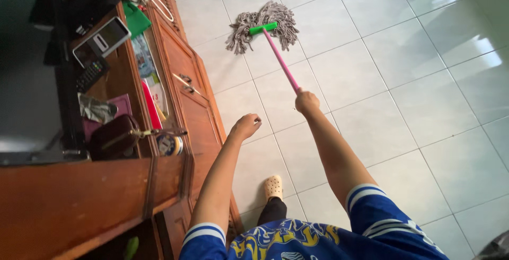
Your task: The person mops a tiled floor using a mop, moving it across different sections of the room.
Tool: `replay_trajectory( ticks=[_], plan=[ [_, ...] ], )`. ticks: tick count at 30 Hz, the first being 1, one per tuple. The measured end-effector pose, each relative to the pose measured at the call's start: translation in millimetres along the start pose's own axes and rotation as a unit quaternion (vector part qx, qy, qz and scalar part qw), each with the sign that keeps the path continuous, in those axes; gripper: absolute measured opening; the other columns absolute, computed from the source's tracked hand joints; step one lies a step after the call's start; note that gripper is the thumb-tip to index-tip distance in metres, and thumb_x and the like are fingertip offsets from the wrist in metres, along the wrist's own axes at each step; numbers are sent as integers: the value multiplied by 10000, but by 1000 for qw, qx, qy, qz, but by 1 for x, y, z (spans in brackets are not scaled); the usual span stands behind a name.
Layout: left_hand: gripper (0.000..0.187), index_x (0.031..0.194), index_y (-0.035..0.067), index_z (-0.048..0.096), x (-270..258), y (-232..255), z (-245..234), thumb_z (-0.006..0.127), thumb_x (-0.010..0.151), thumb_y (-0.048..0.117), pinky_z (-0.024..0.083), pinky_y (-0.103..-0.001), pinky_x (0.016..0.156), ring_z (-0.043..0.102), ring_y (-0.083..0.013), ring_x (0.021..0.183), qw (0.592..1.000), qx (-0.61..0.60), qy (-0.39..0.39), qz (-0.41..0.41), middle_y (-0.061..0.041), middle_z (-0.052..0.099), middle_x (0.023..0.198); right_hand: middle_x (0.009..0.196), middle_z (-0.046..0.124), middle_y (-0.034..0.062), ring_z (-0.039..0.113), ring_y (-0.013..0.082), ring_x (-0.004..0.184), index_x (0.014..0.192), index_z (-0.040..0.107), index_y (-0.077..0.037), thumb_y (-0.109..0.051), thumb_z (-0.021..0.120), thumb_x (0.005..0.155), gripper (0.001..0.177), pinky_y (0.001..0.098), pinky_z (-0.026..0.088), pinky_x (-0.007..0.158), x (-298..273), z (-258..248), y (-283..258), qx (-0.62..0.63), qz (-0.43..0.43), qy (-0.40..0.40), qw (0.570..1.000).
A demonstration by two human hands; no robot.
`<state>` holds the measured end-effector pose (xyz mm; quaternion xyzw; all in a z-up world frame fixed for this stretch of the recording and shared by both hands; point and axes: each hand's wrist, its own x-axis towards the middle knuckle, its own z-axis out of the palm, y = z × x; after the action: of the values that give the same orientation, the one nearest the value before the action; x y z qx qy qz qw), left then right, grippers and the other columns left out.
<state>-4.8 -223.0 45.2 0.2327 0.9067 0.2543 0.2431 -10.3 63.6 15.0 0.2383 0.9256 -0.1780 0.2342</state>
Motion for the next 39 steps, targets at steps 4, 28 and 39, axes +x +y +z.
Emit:
replay_trajectory(
  ticks=[4,28,39],
  plan=[
    [227,1046,60,725,9,-14,6,679,925,247,548,-420,916,680,-317,1064,1000,9,-12,-4,-136,724,1143,1238,687,139,684,311,1142,1579,324,-488,-145,377,1062,623,458,573,890,-17,-4,18,-6,23,-31,999],
    [245,1048,65,737,-141,202,199,689,913,264,559,-421,900,713,-312,1013,989,55,-90,107,-140,753,1078,1345,640,66,618,325,1243,1495,442,-530,-84,488,950,706,497,548,934,-360,20,372,13,103,-49,993],
    [251,1061,75,740,-185,323,292,689,913,272,553,-425,902,701,-311,1043,966,101,-142,190,-134,750,1107,874,617,50,555,153,648,1462,576,-438,-12,610,914,695,301,491,522,-511,-23,555,204,222,-153,941]
  ],
)
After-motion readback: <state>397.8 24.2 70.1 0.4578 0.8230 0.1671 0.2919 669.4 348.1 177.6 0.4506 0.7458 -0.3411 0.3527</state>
